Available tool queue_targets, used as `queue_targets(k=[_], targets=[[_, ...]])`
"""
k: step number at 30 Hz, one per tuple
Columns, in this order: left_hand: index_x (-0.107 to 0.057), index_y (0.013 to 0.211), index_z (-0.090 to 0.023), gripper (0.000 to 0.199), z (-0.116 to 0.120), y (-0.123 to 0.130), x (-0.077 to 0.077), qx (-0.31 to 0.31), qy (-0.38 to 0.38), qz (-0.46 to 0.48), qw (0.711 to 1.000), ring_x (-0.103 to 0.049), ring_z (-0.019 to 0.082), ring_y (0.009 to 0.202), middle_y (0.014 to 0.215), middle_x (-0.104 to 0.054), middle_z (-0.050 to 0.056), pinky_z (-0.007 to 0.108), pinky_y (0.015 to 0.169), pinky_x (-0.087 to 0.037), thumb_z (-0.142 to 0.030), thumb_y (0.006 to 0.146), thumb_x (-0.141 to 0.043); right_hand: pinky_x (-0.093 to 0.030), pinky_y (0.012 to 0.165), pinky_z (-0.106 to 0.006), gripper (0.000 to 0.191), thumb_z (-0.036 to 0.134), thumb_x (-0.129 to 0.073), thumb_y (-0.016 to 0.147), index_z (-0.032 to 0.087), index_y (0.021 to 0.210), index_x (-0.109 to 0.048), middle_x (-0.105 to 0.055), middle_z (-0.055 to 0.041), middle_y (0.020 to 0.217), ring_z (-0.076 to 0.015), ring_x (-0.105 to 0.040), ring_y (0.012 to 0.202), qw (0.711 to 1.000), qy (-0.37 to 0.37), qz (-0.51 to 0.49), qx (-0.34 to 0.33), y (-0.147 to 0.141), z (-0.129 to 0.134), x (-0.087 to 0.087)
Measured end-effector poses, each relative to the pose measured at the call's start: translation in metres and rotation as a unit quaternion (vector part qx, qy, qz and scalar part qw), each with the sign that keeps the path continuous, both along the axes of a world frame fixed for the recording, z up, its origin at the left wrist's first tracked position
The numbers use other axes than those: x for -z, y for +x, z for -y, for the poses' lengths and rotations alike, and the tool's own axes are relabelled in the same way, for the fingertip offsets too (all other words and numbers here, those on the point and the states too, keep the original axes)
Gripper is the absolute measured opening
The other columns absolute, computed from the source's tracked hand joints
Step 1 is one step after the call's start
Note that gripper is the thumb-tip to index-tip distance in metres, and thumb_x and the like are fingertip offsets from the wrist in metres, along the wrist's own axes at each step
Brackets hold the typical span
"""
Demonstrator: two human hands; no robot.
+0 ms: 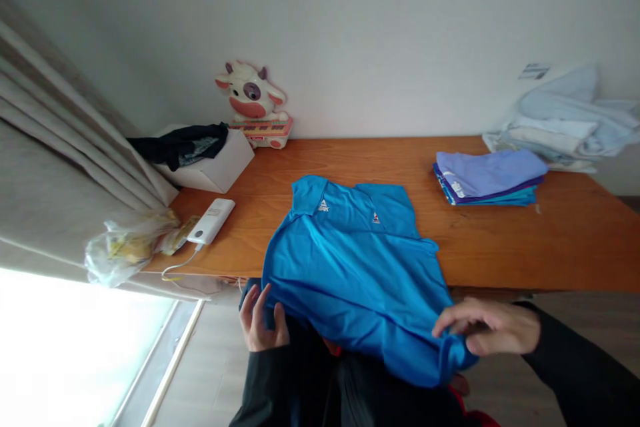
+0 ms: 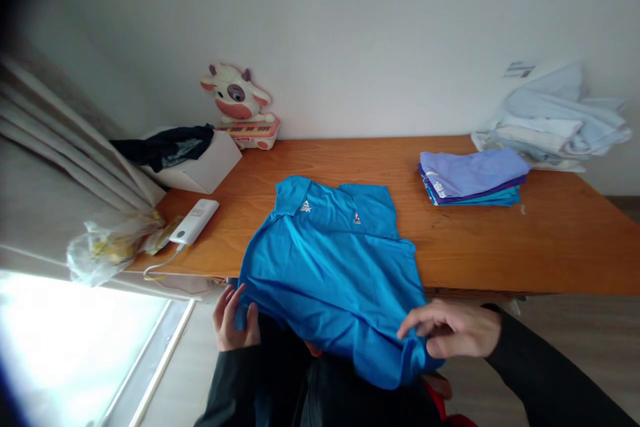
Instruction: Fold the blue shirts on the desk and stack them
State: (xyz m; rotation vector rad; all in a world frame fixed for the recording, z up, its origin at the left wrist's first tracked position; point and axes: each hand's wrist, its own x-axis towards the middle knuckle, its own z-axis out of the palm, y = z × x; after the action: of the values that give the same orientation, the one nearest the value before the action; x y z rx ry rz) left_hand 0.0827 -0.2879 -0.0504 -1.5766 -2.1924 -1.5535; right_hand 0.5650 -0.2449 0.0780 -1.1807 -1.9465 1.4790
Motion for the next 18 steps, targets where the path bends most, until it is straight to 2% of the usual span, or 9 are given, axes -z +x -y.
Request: queue_targets(k=[3,4,6,7,10,12,14,16,18], targets=[[-0.075,0.137,-0.027,0.036,-0.034,0.009,-0.019,0.105,0.009,-0.016,0.994,-0.07,0.034,0.134,0.145,-0.071,0.012,0.056,0.119,-0.055,-0.029,0.101,-0.068,-0.066,0.085,-0.045,0.074,0.083,-0.067,0.091,0.022,0.129,-0.081,-0.085,-0.0162,0.106,-0.0318,-0.084,0.095,0.989,-0.098,-0.091,-0.057,-0.017,-0.031,0.008],[-0.075,0.135,-0.028,0.034,-0.05,0.016,-0.024,0.158,0.005,-0.013,0.987,-0.07,0.033,0.134,0.141,-0.074,0.011,0.054,0.119,-0.056,-0.028,0.103,-0.065,-0.065,0.095,-0.049,0.065,0.075,-0.068,0.095,0.023,0.132,-0.079,-0.084,-0.017,0.114,-0.0329,-0.083,0.106,0.99,-0.081,-0.11,-0.042,-0.024,-0.048,0.012],[-0.075,0.137,-0.026,0.035,-0.081,0.032,-0.031,0.227,-0.026,-0.031,0.973,-0.064,0.035,0.145,0.145,-0.073,0.013,0.059,0.125,-0.05,-0.029,0.105,-0.062,-0.059,0.11,-0.053,0.049,0.058,-0.064,0.103,0.025,0.139,-0.075,-0.08,-0.0168,0.132,-0.0328,-0.077,0.125,0.996,0.033,-0.084,0.024,-0.043,-0.082,0.023],[-0.073,0.143,-0.025,0.04,-0.095,0.039,-0.032,0.229,-0.055,-0.053,0.971,-0.056,0.039,0.153,0.153,-0.068,0.015,0.065,0.128,-0.043,-0.032,0.104,-0.064,-0.055,0.117,-0.055,0.045,0.051,-0.063,0.105,0.027,0.141,-0.074,-0.076,-0.0154,0.141,-0.0324,-0.072,0.133,0.991,0.111,-0.04,0.056,-0.054,-0.095,0.032],[-0.057,0.163,-0.02,0.074,-0.118,0.054,-0.027,0.166,-0.151,-0.127,0.966,-0.03,0.052,0.165,0.174,-0.046,0.02,0.081,0.13,-0.025,-0.046,0.096,-0.076,-0.043,0.129,-0.062,0.051,0.037,-0.066,0.101,0.029,0.151,-0.069,-0.061,-0.0125,0.163,-0.036,-0.053,0.156,0.95,0.292,0.103,0.05,-0.084,-0.106,0.065],[-0.052,0.167,-0.02,0.085,-0.112,0.058,-0.019,0.133,-0.184,-0.168,0.959,-0.028,0.056,0.165,0.176,-0.041,0.022,0.084,0.129,-0.02,-0.052,0.093,-0.078,-0.036,0.129,-0.072,0.074,0.036,-0.076,0.093,0.029,0.164,-0.057,-0.042,-0.0133,0.177,-0.0451,-0.036,0.165,0.917,0.351,0.189,0.029,-0.095,-0.092,0.088],[-0.052,0.168,-0.023,0.083,-0.092,0.057,-0.01,0.122,-0.182,-0.197,0.956,-0.034,0.055,0.163,0.175,-0.044,0.02,0.084,0.129,-0.022,-0.054,0.095,-0.075,-0.032,0.127,-0.08,0.099,0.04,-0.086,0.085,0.031,0.174,-0.043,-0.029,-0.0146,0.183,-0.0521,-0.03,0.165,0.891,0.379,0.248,0.019,-0.097,-0.071,0.105],[-0.051,0.168,-0.03,0.079,-0.065,0.055,-0.004,0.113,-0.161,-0.208,0.958,-0.042,0.053,0.16,0.173,-0.048,0.016,0.082,0.127,-0.028,-0.052,0.095,-0.074,-0.037,0.126,-0.077,0.111,0.044,-0.089,0.082,0.032,0.178,-0.033,-0.028,-0.0153,0.183,-0.0522,-0.037,0.162,0.881,0.388,0.27,0.031,-0.091,-0.053,0.11],[-0.058,0.161,-0.039,0.071,-0.045,0.052,-0.005,0.103,-0.15,-0.201,0.963,-0.057,0.049,0.147,0.164,-0.06,0.012,0.077,0.12,-0.041,-0.052,0.093,-0.074,-0.049,0.12,-0.068,0.099,0.045,-0.084,0.089,0.034,0.175,-0.037,-0.045,-0.0144,0.176,-0.0469,-0.054,0.152,0.883,0.385,0.261,0.063,-0.082,-0.046,0.102]])
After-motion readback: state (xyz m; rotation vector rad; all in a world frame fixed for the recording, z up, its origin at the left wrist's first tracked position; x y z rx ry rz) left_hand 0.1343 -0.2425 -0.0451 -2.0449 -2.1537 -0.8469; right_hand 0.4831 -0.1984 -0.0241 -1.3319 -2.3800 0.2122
